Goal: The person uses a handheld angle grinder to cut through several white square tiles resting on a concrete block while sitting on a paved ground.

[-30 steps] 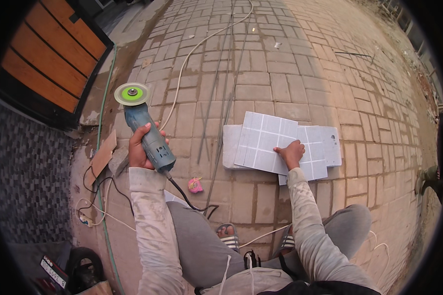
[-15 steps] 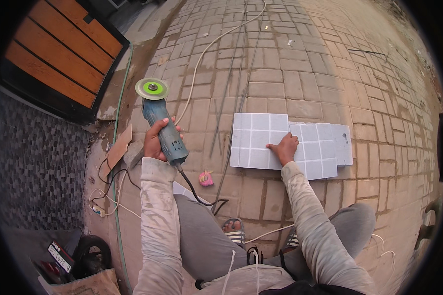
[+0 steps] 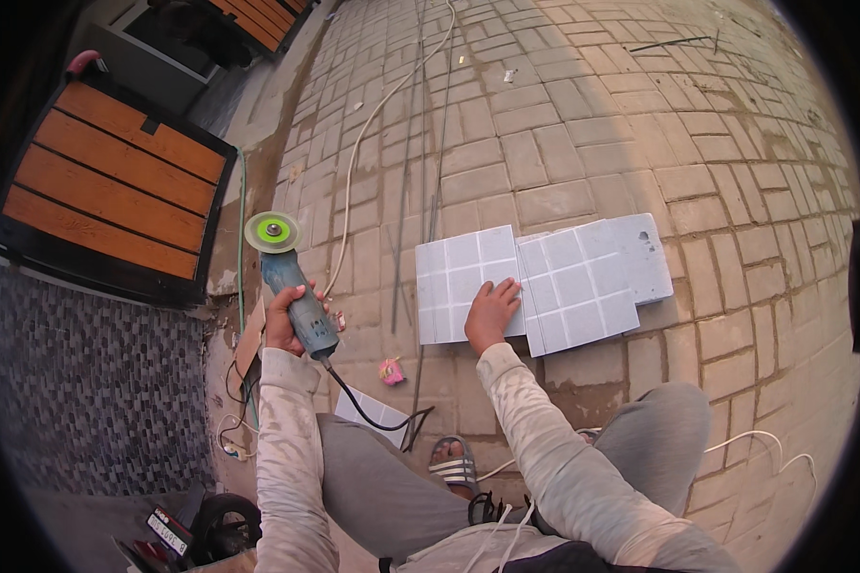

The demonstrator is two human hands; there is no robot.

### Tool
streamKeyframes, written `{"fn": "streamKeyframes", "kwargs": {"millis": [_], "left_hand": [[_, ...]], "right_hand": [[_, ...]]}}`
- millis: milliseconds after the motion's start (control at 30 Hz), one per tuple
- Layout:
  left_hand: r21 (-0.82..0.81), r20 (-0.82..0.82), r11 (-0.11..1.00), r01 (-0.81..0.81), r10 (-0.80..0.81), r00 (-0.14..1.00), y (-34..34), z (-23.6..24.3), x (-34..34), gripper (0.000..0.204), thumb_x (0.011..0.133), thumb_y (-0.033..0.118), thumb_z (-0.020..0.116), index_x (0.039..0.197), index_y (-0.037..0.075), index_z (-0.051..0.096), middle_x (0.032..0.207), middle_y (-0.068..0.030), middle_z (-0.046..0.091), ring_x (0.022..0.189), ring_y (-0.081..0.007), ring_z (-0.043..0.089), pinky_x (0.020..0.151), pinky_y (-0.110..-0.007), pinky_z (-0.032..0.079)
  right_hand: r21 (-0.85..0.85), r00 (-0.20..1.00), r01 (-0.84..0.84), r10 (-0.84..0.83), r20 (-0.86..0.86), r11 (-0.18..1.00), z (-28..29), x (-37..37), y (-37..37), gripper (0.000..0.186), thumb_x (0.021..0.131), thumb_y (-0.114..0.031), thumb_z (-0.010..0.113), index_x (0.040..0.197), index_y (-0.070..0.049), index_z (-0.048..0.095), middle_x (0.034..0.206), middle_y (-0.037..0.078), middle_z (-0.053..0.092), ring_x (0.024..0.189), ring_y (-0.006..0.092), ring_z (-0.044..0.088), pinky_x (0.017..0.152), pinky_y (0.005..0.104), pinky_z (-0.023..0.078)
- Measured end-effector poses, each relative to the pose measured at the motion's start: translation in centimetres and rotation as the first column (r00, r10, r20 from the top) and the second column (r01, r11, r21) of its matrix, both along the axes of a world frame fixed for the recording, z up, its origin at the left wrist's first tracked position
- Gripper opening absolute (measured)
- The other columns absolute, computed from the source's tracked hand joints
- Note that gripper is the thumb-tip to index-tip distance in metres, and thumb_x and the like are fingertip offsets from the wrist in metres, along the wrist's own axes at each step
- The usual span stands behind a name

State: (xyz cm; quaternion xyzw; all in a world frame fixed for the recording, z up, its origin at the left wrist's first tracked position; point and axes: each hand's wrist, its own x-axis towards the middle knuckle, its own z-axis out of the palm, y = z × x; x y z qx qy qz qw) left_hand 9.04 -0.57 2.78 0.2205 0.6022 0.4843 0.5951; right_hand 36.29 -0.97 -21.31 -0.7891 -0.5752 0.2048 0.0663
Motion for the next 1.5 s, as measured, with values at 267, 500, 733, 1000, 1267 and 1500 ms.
{"fn": "streamKeyframes", "kwargs": {"millis": [267, 500, 733, 1000, 1267, 1500], "left_hand": [[-0.156, -0.142, 0.988, -0.015, -0.007, 0.99, 4.2, -0.3, -2.7, 0.039, 0.082, 0.024, 0.072, 0.114, 0.006, 0.058, 0.099, -0.0086, 0.066, 0.092, -0.0283, 0.069, 0.077, -0.058, 0.061], [-0.208, -0.21, 0.972, 0.112, -0.157, 0.965, 4.3, -7.7, -2.2, 0.039, 0.077, 0.019, 0.075, 0.109, 0.001, 0.062, 0.094, -0.0136, 0.068, 0.079, -0.0295, 0.071, 0.069, -0.047, 0.061], [-0.169, -0.214, 0.971, 0.172, -0.206, 0.955, 5.2, -14.1, -0.4, 0.036, 0.076, 0.013, 0.074, 0.106, 0.0, 0.06, 0.087, -0.0116, 0.067, 0.068, -0.029, 0.07, 0.062, -0.043, 0.06], [-0.047, -0.388, 0.998, 0.038, -0.053, 0.92, 8.1, -6.5, -0.3, 0.051, 0.071, 0.007, 0.074, 0.117, 0.003, 0.051, 0.089, -0.0123, 0.065, 0.069, -0.0287, 0.07, 0.061, -0.044, 0.059], [0.015, -0.219, 0.993, 0.114, -0.108, 0.97, 8.6, -7.3, 2.2, 0.049, 0.073, 0.006, 0.074, 0.117, 0.001, 0.052, 0.089, -0.0131, 0.065, 0.064, -0.0279, 0.068, 0.059, -0.043, 0.059], [0.017, -0.167, 0.989, 0.147, -0.143, 0.976, 9.4, -8.2, 2.2, 0.045, 0.072, 0.005, 0.075, 0.111, 0.0, 0.053, 0.085, -0.0122, 0.064, 0.063, -0.0273, 0.067, 0.058, -0.044, 0.058]], "right_hand": [[-0.097, 0.97, -0.24, 0.235, -0.062, 0.966, 2.7, 1.8, -1.8, 0.128, 0.047, -0.042, 0.102, 0.154, -0.01, 0.039, 0.164, 0.027, 0.027, 0.154, 0.0443, 0.021, 0.114, 0.0626, 0.035], [0.181, 0.967, -0.22, 0.239, -0.089, 0.959, 0.3, 5.2, 0.4, 0.121, 0.044, -0.05, 0.101, 0.146, -0.012, 0.047, 0.158, 0.032, 0.032, 0.149, 0.0487, 0.028, 0.111, 0.0607, 0.034], [0.078, 0.849, -0.525, 0.529, -0.025, 0.847, 0.2, 7.3, -0.3, 0.152, 0.035, -0.053, 0.102, 0.162, -0.012, 0.029, 0.16, 0.047, 0.008, 0.152, 0.0604, 0.006, 0.118, 0.0723, 0.014], [0.207, 0.941, -0.308, 0.33, -0.082, 0.929, -0.5, 11.3, -3.1, 0.151, 0.047, -0.072, 0.091, 0.161, -0.001, 0.022, 0.163, 0.037, 0.016, 0.154, 0.0535, 0.01, 0.119, 0.0723, 0.01], [0.021, 0.81, 0.579, -0.577, 0.099, 0.815, -2.9, 26.6, -3.2, 0.077, 0.098, -0.057, 0.057, 0.135, 0.008, 0.042, 0.137, 0.033, 0.052, 0.122, 0.0533, 0.056, 0.103, 0.0591, 0.045], [0.106, 0.861, 0.499, -0.478, -0.175, 0.86, -8.1, 32.1, -5.7, 0.06, 0.097, -0.05, 0.066, 0.123, 0.003, 0.054, 0.111, 0.029, 0.068, 0.103, 0.0424, 0.067, 0.088, 0.0493, 0.052]]}}
